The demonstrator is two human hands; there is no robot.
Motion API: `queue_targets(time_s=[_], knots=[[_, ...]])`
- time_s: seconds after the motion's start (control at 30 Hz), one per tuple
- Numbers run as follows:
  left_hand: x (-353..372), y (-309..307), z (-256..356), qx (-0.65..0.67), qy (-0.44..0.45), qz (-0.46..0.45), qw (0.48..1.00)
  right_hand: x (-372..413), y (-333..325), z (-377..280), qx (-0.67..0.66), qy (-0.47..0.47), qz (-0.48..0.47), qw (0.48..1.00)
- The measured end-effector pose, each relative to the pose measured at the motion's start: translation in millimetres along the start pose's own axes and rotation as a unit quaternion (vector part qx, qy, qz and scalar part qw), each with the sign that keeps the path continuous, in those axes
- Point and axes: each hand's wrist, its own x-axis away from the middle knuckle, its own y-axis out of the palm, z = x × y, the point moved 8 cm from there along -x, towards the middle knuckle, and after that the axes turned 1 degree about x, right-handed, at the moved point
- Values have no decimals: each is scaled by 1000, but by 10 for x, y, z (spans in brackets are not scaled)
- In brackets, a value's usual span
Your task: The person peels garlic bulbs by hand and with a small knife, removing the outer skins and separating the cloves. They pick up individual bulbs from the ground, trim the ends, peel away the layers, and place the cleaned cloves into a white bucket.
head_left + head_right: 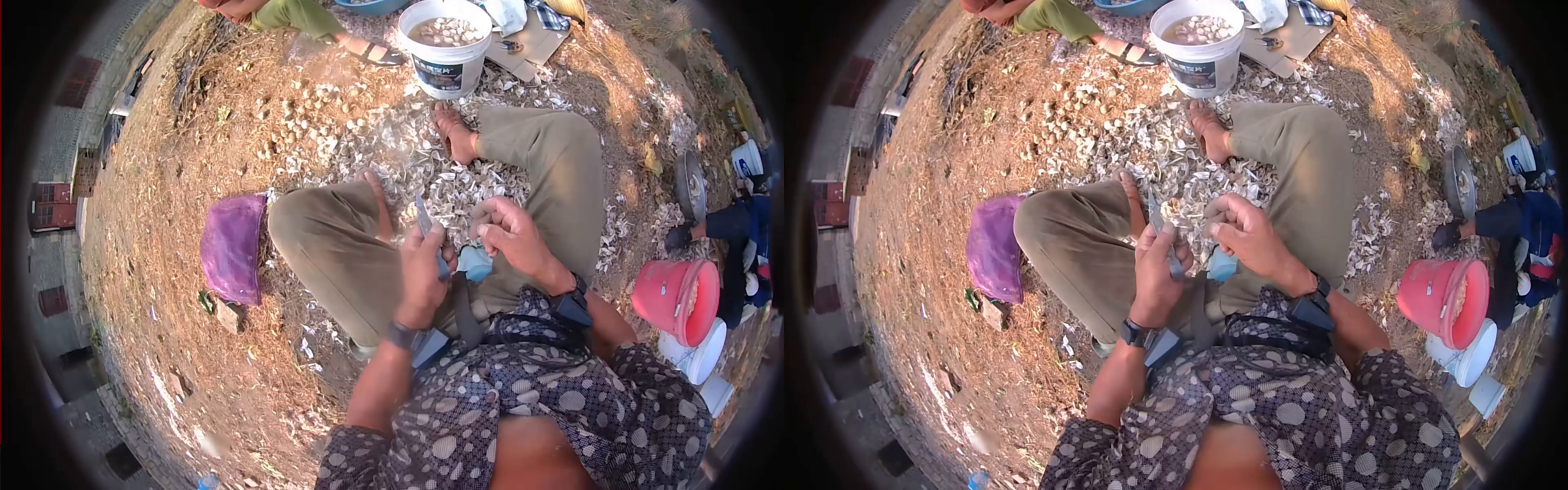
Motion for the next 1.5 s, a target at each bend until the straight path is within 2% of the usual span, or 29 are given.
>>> queue_targets(time_s=[0.13, 0.23, 0.33, 0.53, 0.63, 0.83, 0.93, 1.0, 1.1, 1.13, 1.23, 1.33, 1.47, 1.5], knots=[[-37, -12, -113, 110, -25, -44, 993, 148, 95, -16, 24, -82, 35, 996], [37, 31, -142, 94, -57, -7, 994, 236, 116, -163, 165, -127, 33, 978], [31, 84, -125, 61, -45, -16, 997, 299, 211, -327, 247, -174, 36, 953], [80, 143, -128, 60, -78, -11, 995, 312, 197, -269, 312, -178, 47, 932], [94, 162, -163, 68, -106, -31, 992, 343, 247, -290, 328, -275, 58, 902], [101, 87, -136, 17, -146, -63, 987, 361, 340, -317, 323, -310, -11, 894], [121, -20, -176, 40, -163, -39, 985, 303, 342, -198, 287, -271, -87, 915], [90, -35, -156, 71, -163, -18, 984, 269, 301, -119, 232, -188, -87, 951], [40, -109, 29, 67, -57, 24, 996, 197, 218, 51, 70, -65, -94, 991], [72, -114, 116, -21, -22, 97, 995, 171, 202, 117, 3, -24, -97, 995], [38, -210, 95, -161, 32, 91, 982, 110, 158, 166, -155, 5, -82, 984], [82, -134, 177, -268, 124, 59, 954, 71, 127, 213, -192, 12, -80, 978], [211, 153, 256, -366, 202, -19, 908, 50, 82, 197, -59, -23, -26, 998], [179, 165, 192, -342, 217, -33, 914, 67, 94, 159, -27, -27, -19, 999]])
